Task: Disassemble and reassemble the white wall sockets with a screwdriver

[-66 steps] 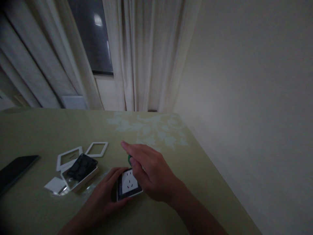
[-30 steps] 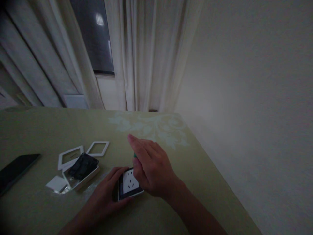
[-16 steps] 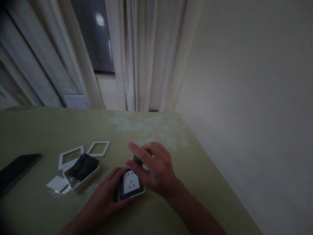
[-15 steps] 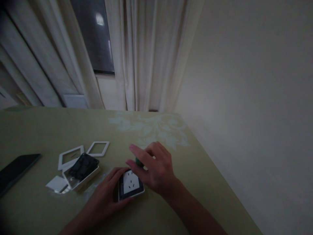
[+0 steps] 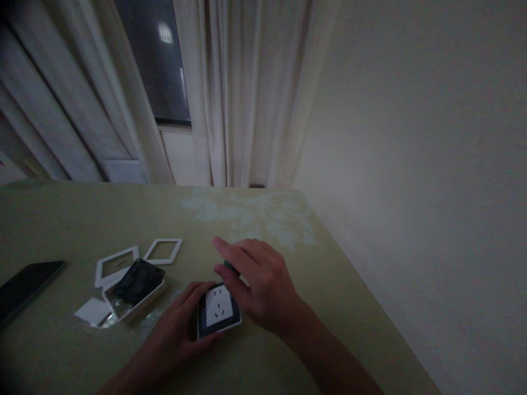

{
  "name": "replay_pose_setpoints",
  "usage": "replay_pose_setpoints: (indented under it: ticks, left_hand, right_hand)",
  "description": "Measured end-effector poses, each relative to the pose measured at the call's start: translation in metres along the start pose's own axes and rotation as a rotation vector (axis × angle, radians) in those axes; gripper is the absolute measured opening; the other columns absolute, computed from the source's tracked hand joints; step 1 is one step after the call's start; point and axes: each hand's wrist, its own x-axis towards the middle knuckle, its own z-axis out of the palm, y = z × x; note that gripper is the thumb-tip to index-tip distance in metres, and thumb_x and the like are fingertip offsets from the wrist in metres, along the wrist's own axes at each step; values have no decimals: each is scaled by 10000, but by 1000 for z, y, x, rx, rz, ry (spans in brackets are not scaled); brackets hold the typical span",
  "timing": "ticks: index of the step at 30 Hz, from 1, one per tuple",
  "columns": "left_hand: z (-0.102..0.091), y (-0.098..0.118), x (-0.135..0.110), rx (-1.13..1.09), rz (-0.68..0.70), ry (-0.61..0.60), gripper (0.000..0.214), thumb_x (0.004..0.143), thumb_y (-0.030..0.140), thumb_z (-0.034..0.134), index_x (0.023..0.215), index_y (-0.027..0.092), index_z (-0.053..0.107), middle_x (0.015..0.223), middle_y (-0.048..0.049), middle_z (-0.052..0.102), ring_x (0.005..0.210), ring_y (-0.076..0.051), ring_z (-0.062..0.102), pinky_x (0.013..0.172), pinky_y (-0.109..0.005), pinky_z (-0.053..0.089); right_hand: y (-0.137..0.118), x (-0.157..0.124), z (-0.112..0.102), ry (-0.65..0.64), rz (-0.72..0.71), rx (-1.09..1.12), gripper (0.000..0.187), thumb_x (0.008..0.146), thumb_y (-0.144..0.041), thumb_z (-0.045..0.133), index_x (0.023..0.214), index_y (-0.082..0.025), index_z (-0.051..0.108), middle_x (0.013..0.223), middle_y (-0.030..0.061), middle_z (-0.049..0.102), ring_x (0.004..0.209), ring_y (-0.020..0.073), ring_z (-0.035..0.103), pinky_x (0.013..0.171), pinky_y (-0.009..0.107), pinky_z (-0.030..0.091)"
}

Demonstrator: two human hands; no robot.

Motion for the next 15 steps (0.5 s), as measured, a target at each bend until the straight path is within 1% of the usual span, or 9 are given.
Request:
replay_pose_setpoints:
  ticks: [2, 3, 6, 7, 8, 10, 11, 12, 15]
  left_hand:
    - [1, -1, 0, -1, 4, 15, 746, 795, 329, 871, 1477, 303, 571, 1438, -121, 668, 1257, -370, 706, 1064, -531, 618]
    - [1, -1, 0, 0, 8, 22, 747, 791, 329, 872, 1477, 303, 578, 1436, -120, 671, 1251, -369, 710, 1055, -524, 624]
    - [1, -2, -1, 1, 20, 37, 743, 781, 332, 872, 1470, 306, 595, 1439, -112, 677, 1237, -359, 724, 1039, -499, 636]
    - [1, -2, 0, 2, 22, 41, 741, 779, 331, 873, 1467, 307, 597, 1436, -111, 680, 1235, -357, 726, 1042, -497, 636]
    - [1, -2, 0, 5, 22, 41, 740, 779, 332, 874, 1465, 306, 597, 1434, -111, 682, 1237, -356, 726, 1047, -499, 634]
    - [1, -2, 0, 17, 16, 36, 742, 790, 339, 872, 1473, 306, 584, 1437, -115, 678, 1247, -360, 719, 1054, -510, 629]
    - [1, -2, 0, 21, 14, 28, 745, 797, 343, 871, 1479, 305, 575, 1442, -118, 673, 1254, -362, 715, 1055, -514, 628]
    - [0, -2, 0, 23, 13, 19, 748, 802, 348, 870, 1484, 303, 568, 1448, -121, 667, 1259, -363, 711, 1054, -514, 627]
    - [0, -2, -1, 19, 14, 3, 751, 812, 350, 868, 1492, 303, 555, 1464, -125, 651, 1278, -362, 698, 1069, -518, 619]
  right_hand:
    - [-1, 0, 1, 56, -9, -59, 302, 1077, -289, 681, 1362, -197, 720, 918, 56, 736, 843, 211, 677, 785, 367, 603]
    - [-1, 1, 2, 43, -5, -55, 345, 1082, -305, 672, 1408, -193, 692, 962, 68, 748, 884, 221, 686, 818, 384, 606]
    - [1, 1, 2, -95, 46, 67, 526, 1141, -261, 497, 1657, -193, 425, 1338, 129, 730, 1163, 234, 700, 1008, 425, 592]
    - [2, 1, 3, -106, 55, 72, 532, 1145, -252, 480, 1669, -203, 403, 1348, 125, 726, 1167, 227, 703, 1006, 414, 593]
    - [3, 0, 3, -81, 51, 39, 502, 1141, -264, 507, 1638, -215, 458, 1264, 110, 749, 1096, 221, 717, 956, 395, 603]
    - [5, -1, 4, 23, 1, -98, 399, 1097, -324, 645, 1483, -222, 634, 967, 58, 749, 874, 213, 697, 811, 364, 599]
    - [5, -1, 4, 61, -34, -153, 372, 1071, -345, 696, 1419, -215, 680, 882, 43, 726, 820, 214, 676, 779, 364, 589]
    - [4, -1, 4, 68, -57, -167, 371, 1068, -348, 697, 1408, -202, 684, 888, 52, 731, 831, 223, 677, 791, 376, 589]
    - [1, 0, 3, -69, -18, 16, 457, 1135, -273, 510, 1584, -185, 519, 1240, 120, 761, 1063, 230, 719, 935, 395, 602]
